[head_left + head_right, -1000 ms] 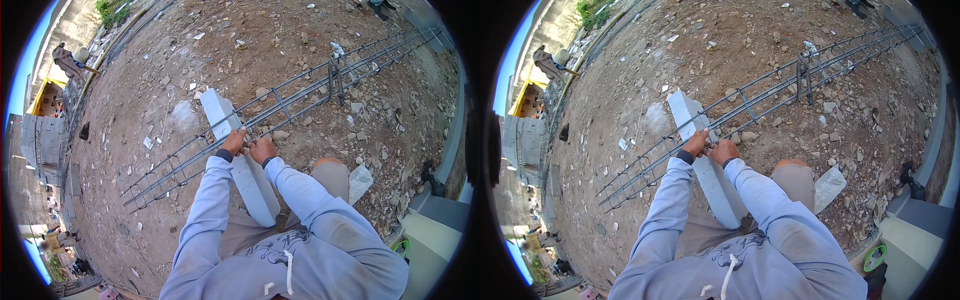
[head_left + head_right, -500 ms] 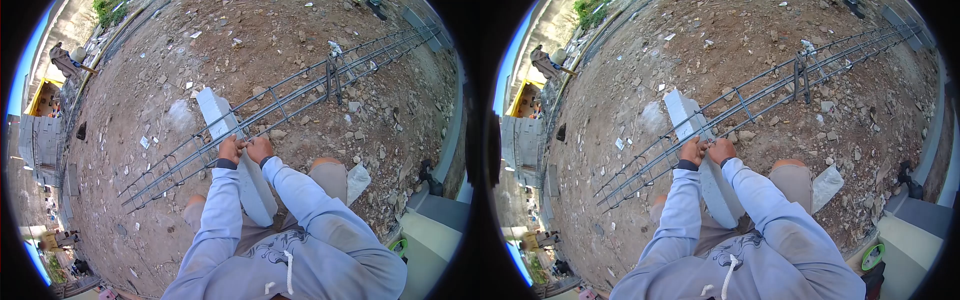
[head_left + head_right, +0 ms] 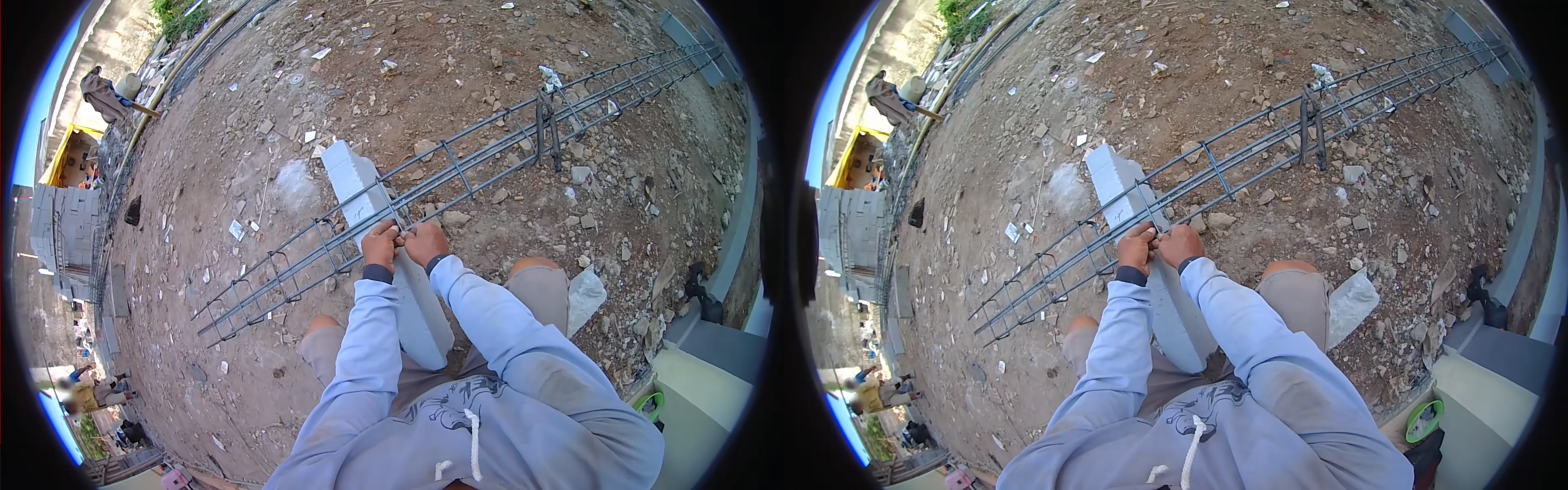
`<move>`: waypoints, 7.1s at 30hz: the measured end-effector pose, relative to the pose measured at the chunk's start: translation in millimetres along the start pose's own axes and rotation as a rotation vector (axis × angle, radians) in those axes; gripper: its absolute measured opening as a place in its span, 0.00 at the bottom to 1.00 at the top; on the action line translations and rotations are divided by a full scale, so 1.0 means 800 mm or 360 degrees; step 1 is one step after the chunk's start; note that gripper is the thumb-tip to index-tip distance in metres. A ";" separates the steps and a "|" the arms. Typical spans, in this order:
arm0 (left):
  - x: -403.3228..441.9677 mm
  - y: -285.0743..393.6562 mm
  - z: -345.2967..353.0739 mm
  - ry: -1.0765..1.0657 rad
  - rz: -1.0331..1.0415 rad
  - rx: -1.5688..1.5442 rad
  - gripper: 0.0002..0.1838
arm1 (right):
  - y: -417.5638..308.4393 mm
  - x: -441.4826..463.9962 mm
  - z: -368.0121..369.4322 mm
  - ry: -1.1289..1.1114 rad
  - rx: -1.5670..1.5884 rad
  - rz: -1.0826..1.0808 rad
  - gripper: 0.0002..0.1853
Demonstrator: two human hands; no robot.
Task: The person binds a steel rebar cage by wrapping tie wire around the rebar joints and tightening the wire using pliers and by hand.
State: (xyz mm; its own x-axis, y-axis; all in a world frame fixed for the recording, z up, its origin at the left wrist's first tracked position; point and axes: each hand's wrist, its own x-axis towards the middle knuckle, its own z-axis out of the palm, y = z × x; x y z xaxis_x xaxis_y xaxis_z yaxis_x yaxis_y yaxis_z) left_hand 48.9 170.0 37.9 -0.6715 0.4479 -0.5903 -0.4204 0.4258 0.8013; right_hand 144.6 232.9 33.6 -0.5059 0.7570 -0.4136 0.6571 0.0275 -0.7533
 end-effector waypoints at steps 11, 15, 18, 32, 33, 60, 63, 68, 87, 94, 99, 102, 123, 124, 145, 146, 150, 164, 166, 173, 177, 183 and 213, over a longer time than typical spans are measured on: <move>-0.010 -0.031 -0.008 -0.0101 0.0550 0.0201 0.13 | 0.001 0.004 0.004 -0.0008 -0.0038 -0.0012 0.15; -0.034 -0.031 -0.012 -0.0103 0.1020 0.0652 0.13 | 0.009 0.008 0.012 0.0089 -0.0047 -0.0134 0.13; -0.039 -0.023 -0.017 -0.0148 0.0958 0.0880 0.15 | 0.011 0.005 0.015 0.0123 0.0055 -0.0159 0.12; -0.007 -0.049 -0.038 -0.0236 0.1470 0.1024 0.18 | -0.033 -0.046 -0.003 -0.0016 -0.0652 -0.0546 0.08; -0.006 -0.045 -0.037 -0.0260 0.1398 0.0956 0.18 | -0.030 -0.033 -0.004 -0.0009 -0.0681 -0.0629 0.08; -0.008 -0.054 -0.026 -0.0205 0.1174 0.0498 0.18 | 0.041 0.085 -0.282 0.1119 -0.0610 -0.0017 0.20; -0.009 -0.051 -0.023 -0.0164 0.1128 0.0491 0.16 | 0.112 0.134 -0.312 0.1350 -0.0761 0.0255 0.25; -0.018 -0.038 -0.017 -0.0074 0.0969 0.0545 0.14 | 0.102 0.144 -0.311 0.1084 -0.0819 0.0473 0.34; -0.012 -0.041 -0.019 0.0011 0.0958 0.0491 0.11 | -0.025 -0.061 -0.255 0.0111 0.1730 -0.0251 0.13; -0.079 -0.038 0.004 0.0196 0.0813 0.0221 0.15 | -0.045 -0.110 -0.184 -0.0292 0.0736 0.0310 0.13; -0.081 -0.081 0.024 0.0191 0.0741 0.0691 0.24 | -0.059 -0.102 -0.149 -0.0573 -0.0256 0.0244 0.15; -0.069 -0.079 0.027 -0.0097 0.0381 0.0452 0.25 | -0.065 -0.099 -0.137 -0.0276 -0.1062 -0.0309 0.15; -0.071 -0.067 -0.003 -0.0490 0.0171 -0.0144 0.25 | -0.026 -0.106 -0.092 -0.0064 -0.1896 -0.0293 0.35; -0.069 -0.067 -0.003 -0.0502 0.0171 -0.0137 0.25 | -0.021 -0.105 -0.090 -0.0038 -0.1896 -0.0317 0.35; -0.065 -0.062 0.001 -0.0661 -0.0121 -0.0629 0.18 | 0.038 -0.109 -0.051 -0.1274 0.1710 0.0575 0.24; -0.071 -0.053 -0.003 -0.0790 -0.0372 -0.0699 0.18 | 0.042 -0.109 -0.048 -0.1286 0.1815 0.0546 0.25; -0.063 -0.060 0.029 -0.0902 -0.0480 -0.1560 0.18 | 0.041 -0.112 -0.057 -0.1222 0.1659 0.0683 0.26; -0.056 -0.064 0.071 -0.0161 -0.0032 -0.0414 0.12 | 0.025 -0.177 -0.035 -0.0049 -0.0777 0.0270 0.25; 0.012 -0.148 0.113 0.0304 0.0300 -0.0066 0.16 | 0.032 -0.162 -0.033 -0.0074 -0.0444 0.0529 0.17; -0.056 -0.071 0.052 -0.0247 -0.0006 -0.0348 0.22 | 0.044 -0.158 -0.034 -0.0680 0.0741 0.0905 0.13; -0.053 -0.062 0.034 -0.0639 -0.0269 -0.0835 0.19 | 0.049 -0.148 -0.060 -0.1321 0.1595 0.1025 0.15; -0.067 -0.055 0.027 -0.1139 -0.0523 -0.1557 0.18 | 0.029 -0.155 -0.070 -0.1409 0.1640 0.0988 0.20; -0.074 -0.033 0.064 0.0056 -0.0129 0.0713 0.42 | 0.057 -0.144 -0.026 -0.0397 0.0370 0.0810 0.12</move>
State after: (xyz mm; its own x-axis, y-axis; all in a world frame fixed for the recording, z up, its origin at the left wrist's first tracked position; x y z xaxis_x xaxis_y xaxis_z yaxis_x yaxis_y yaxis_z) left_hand 131.0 172.7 46.6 -0.6708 0.3757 -0.6394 -0.1721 0.7598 0.6269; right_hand 244.5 160.6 57.7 -0.2948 0.4612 -0.8369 0.7257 -0.4616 -0.5101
